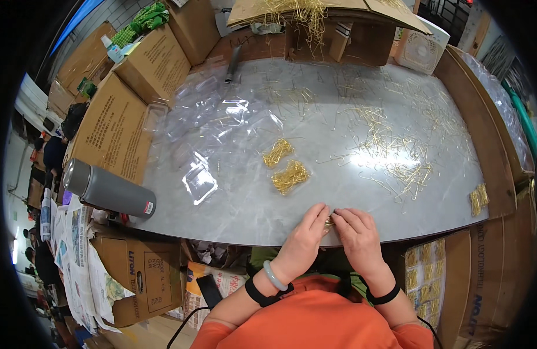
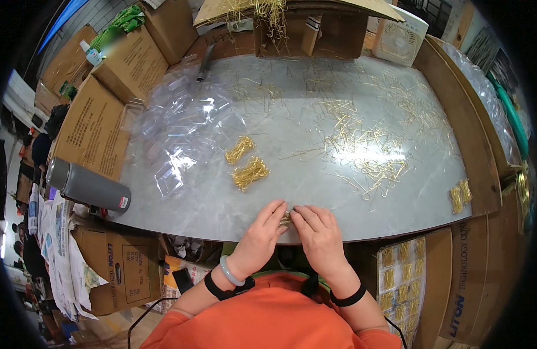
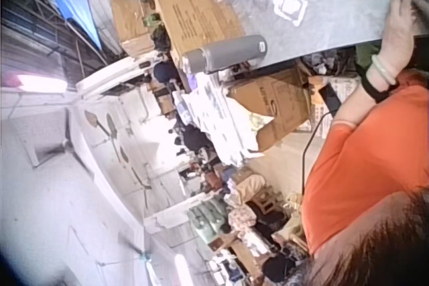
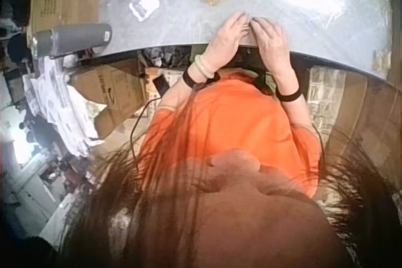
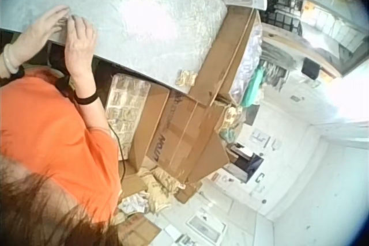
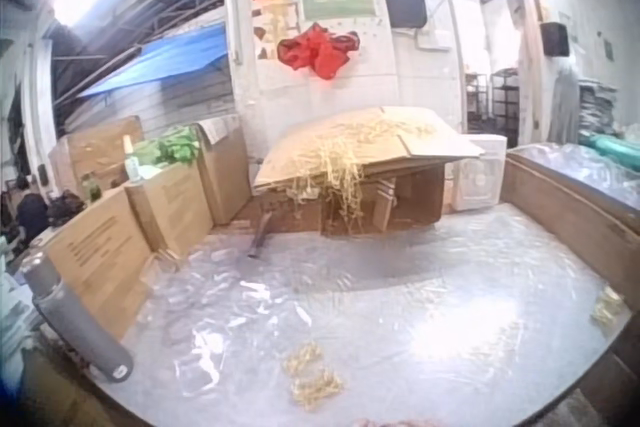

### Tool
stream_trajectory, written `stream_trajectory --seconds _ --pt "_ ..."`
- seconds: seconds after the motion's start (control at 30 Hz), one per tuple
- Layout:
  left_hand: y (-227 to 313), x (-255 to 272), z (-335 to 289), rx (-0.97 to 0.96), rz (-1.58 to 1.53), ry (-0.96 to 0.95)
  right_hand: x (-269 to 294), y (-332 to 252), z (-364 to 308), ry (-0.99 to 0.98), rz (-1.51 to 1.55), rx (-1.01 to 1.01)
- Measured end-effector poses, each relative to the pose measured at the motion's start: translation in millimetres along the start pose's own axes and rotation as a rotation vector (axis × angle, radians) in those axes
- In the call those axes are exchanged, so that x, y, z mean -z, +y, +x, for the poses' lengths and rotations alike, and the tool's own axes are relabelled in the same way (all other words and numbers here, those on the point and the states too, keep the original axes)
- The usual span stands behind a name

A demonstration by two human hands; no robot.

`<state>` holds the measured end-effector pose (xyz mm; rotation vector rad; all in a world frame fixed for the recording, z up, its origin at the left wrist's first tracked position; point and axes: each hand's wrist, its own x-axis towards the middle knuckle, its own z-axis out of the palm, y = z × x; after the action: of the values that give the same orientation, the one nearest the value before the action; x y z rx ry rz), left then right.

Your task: The recorder is counting and packing small gold-colored wire connectors into small plastic bags.

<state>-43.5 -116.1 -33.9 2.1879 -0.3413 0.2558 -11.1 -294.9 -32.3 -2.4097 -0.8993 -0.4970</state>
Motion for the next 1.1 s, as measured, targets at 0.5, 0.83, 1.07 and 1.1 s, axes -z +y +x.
stream_trajectory --seconds 0.5,0.83,1.07,1.1 --pt "1 8 -5 -0.048 0.273 0.172 12 6 -3 0.027 0.060 -0.007" --pt "-60 106 43 0.610 -0.155 0.250 5 12 -6 0.116 0.096 -0.072" --pt "-86 108 93 0.800 -0.214 0.149 4 13 -7 0.149 0.123 -0.109" --pt "-86 107 96 0.799 -0.210 0.146 4 13 -6 0.151 0.124 -0.107"
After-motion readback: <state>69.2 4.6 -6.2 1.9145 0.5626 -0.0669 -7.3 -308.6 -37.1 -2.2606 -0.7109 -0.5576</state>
